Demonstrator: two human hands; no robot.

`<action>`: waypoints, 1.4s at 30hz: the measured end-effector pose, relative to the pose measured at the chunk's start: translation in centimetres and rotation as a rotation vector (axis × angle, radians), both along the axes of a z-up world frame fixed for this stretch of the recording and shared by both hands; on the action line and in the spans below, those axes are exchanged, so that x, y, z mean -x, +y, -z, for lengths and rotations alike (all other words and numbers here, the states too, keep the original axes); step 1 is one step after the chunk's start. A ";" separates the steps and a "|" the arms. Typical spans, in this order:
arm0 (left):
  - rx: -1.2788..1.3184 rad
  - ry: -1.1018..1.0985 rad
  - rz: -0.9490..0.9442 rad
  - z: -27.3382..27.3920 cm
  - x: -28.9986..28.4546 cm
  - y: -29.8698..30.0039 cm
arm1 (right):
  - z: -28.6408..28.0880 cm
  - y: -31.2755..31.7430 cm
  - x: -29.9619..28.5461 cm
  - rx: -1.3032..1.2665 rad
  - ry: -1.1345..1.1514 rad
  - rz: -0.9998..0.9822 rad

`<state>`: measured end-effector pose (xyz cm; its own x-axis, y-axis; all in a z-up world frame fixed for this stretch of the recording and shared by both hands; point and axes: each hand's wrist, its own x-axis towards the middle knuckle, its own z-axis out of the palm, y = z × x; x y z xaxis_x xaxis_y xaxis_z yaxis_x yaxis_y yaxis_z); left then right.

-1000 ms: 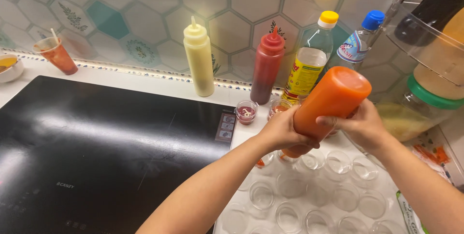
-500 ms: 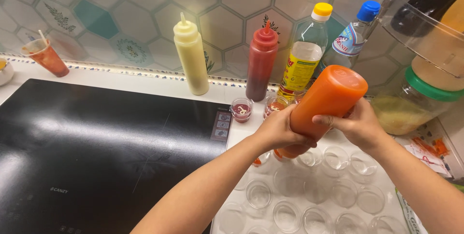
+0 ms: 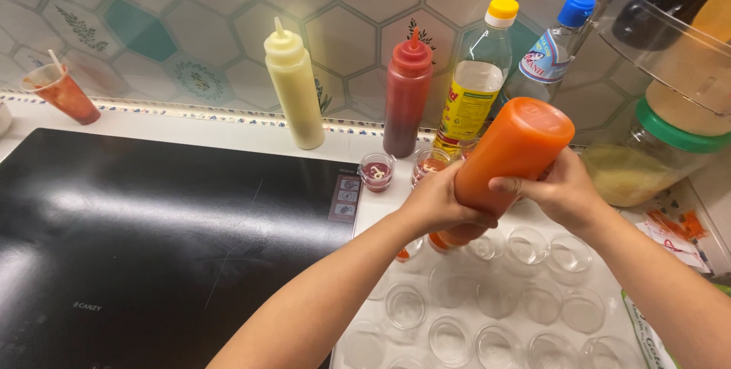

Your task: Preparing and filling small condiment cups with various sauces using squeeze bottles.

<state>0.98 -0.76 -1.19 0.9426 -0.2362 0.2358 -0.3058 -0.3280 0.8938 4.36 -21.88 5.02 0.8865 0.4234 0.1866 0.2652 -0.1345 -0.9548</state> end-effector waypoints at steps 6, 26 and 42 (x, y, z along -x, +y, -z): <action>-0.078 -0.016 -0.002 -1.9 -0.7 0.5 | 0.2 0.0 -0.3 -0.037 -0.003 0.043; 0.015 0.010 0.143 -2.8 -1.2 -0.6 | -1.9 -1.3 0.1 -0.090 0.034 0.005; 0.004 0.054 0.121 -1.1 -1.5 -5.8 | -2.1 -5.5 1.7 -0.087 -0.035 0.044</action>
